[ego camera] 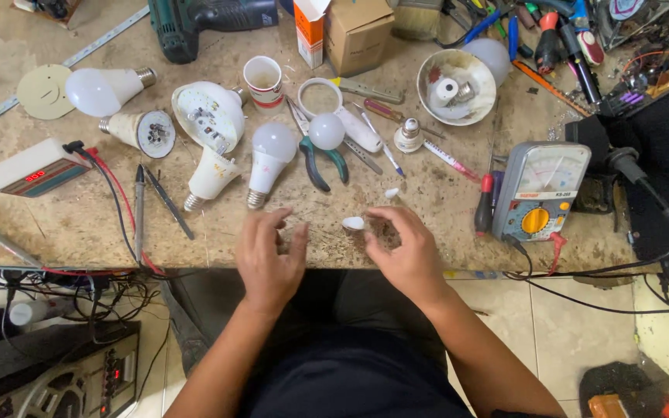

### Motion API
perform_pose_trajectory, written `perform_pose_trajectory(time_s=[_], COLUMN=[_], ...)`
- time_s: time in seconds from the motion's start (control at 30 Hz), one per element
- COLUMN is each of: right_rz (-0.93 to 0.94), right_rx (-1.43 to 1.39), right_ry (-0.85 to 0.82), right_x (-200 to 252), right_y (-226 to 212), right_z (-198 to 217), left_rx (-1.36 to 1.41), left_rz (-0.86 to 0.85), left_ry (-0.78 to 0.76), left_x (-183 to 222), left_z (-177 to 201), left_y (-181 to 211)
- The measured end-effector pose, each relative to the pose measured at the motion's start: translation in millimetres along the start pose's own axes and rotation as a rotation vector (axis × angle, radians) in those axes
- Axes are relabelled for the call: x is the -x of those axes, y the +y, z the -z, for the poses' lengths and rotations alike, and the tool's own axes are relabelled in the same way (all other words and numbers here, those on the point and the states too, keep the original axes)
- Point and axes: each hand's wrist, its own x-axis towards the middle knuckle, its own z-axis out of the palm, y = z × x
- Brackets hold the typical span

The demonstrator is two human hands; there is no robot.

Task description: Repairing LED light bulbs by applying sealant and assembling the diffusers

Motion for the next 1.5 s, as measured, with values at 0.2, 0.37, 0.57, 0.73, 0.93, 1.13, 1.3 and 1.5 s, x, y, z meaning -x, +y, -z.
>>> perform_pose_trajectory(time_s=[0.2, 0.37, 0.57, 0.73, 0.93, 1.13, 1.3, 1.5], right_rz=[-0.068, -0.064, -0.029, 0.087, 0.161, 0.176, 0.166, 0.216], right_rx=[0.001, 0.114, 0.015, -0.119, -0.064, -0.015, -0.048, 0.013], right_ry=[0.086, 0.019, 0.007, -0.056, -0.14, -0.172, -0.179, -0.101], right_x=[-23.5, -36.0, -36.8, -33.7, -37.9, -40.7, -41.4, -34.5], right_y=[12.8, 23.6, -12.5, -60.6, -62.5, -65.7, -60.9, -59.7], right_z=[19.5, 12.4, 25.0, 38.2, 29.0, 29.4, 26.3, 19.7], left_rx=[0.177, 0.214, 0.278, 0.231, 0.21, 0.212, 0.222, 0.202], left_rz=[0.006, 0.03, -0.06, -0.095, -0.128, -0.139, -0.146, -0.159], left_ry=[-0.251, -0.415, -0.41, -0.412, -0.428, -0.386, -0.42, -0.435], left_x=[-9.0, -22.1, -14.8, -13.3, -16.8, -10.7, -13.5, -12.9], left_z=[-10.7, -12.7, -25.6, -24.3, -16.9, -26.0, -23.8, -23.6], left_y=[31.2, 37.3, 24.4, 23.5, 24.9, 20.7, 19.7, 21.0])
